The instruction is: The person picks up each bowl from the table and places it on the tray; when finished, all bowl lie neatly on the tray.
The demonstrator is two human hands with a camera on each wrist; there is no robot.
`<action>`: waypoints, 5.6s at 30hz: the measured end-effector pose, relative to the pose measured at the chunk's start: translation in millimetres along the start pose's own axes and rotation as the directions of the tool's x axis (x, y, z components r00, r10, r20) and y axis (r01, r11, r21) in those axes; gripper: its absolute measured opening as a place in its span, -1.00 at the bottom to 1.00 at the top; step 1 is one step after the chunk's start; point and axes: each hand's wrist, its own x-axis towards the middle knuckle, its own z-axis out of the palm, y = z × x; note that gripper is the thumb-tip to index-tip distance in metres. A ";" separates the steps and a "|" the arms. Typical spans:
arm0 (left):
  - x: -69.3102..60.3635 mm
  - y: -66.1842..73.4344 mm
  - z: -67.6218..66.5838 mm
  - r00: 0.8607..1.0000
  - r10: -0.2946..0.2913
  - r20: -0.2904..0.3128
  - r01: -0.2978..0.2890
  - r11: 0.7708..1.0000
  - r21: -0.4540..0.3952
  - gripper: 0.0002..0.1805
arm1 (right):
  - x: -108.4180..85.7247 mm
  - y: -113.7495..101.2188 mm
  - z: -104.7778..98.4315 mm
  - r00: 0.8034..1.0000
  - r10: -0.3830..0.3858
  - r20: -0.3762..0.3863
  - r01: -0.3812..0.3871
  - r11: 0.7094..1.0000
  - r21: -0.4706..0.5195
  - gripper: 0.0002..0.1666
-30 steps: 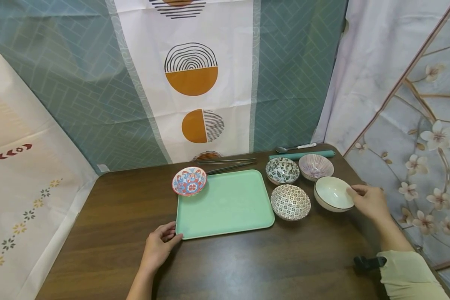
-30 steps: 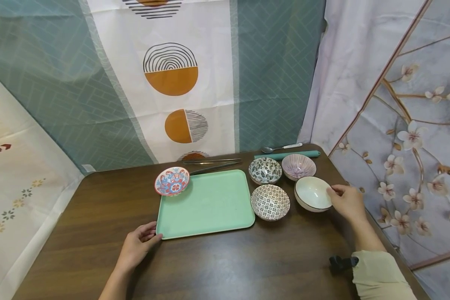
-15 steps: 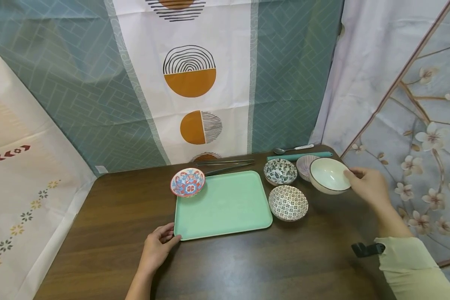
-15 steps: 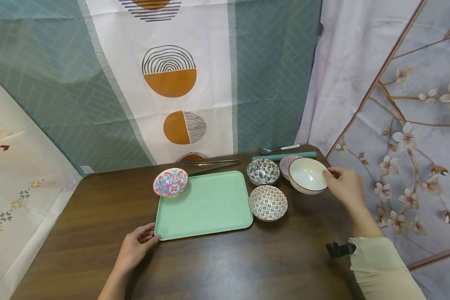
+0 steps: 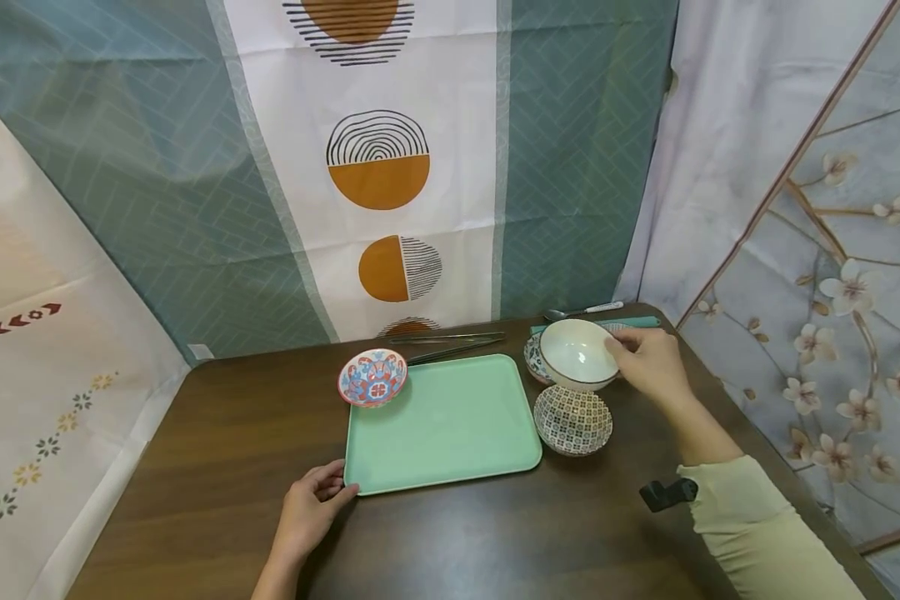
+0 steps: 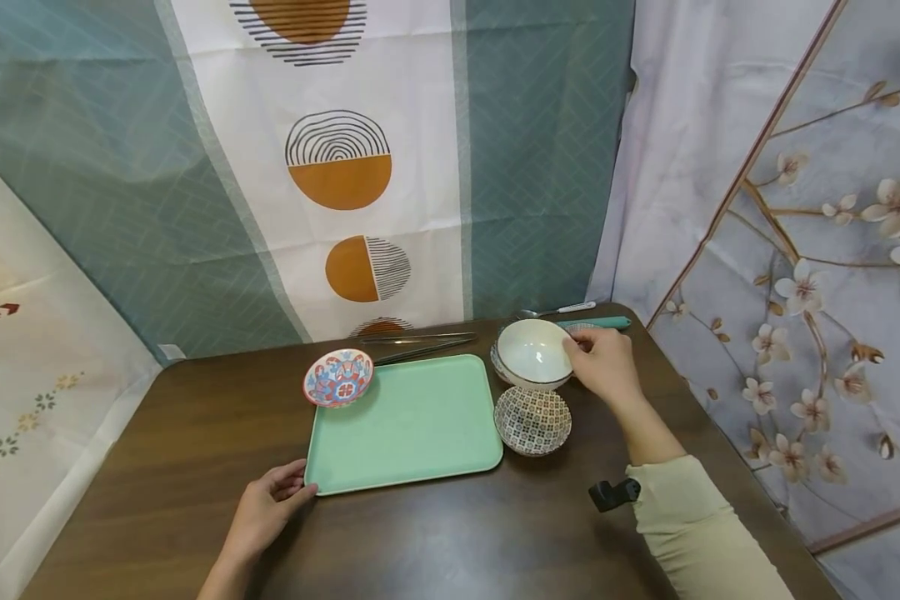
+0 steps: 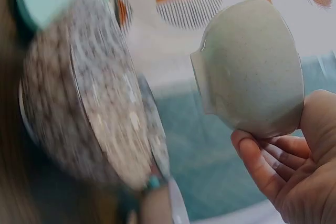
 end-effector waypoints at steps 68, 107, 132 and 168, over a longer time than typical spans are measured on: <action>-6.9 2.3 2.6 0.999 -0.012 -0.036 0.011 1.000 -0.018 -0.55 | -48.2 -133.0 234.6 0.806 -0.156 0.571 -0.033 0.951 0.307 -0.63; -6.6 -2.5 2.4 1.000 -0.009 -0.029 0.008 0.999 -0.044 -0.58 | 20.4 15.2 34.0 0.988 0.078 0.135 -0.092 0.991 0.100 -0.40; -4.6 -2.8 1.3 0.999 -0.009 -0.033 0.007 0.998 -0.061 -0.58 | 12.0 112.4 16.1 0.902 0.270 -0.337 -0.250 0.963 0.102 -0.67; -3.1 -1.6 1.2 0.999 -0.034 -0.016 0.033 0.997 -0.066 -0.57 | 12.1 126.9 21.0 0.869 0.487 -0.088 -0.436 0.838 0.328 -0.43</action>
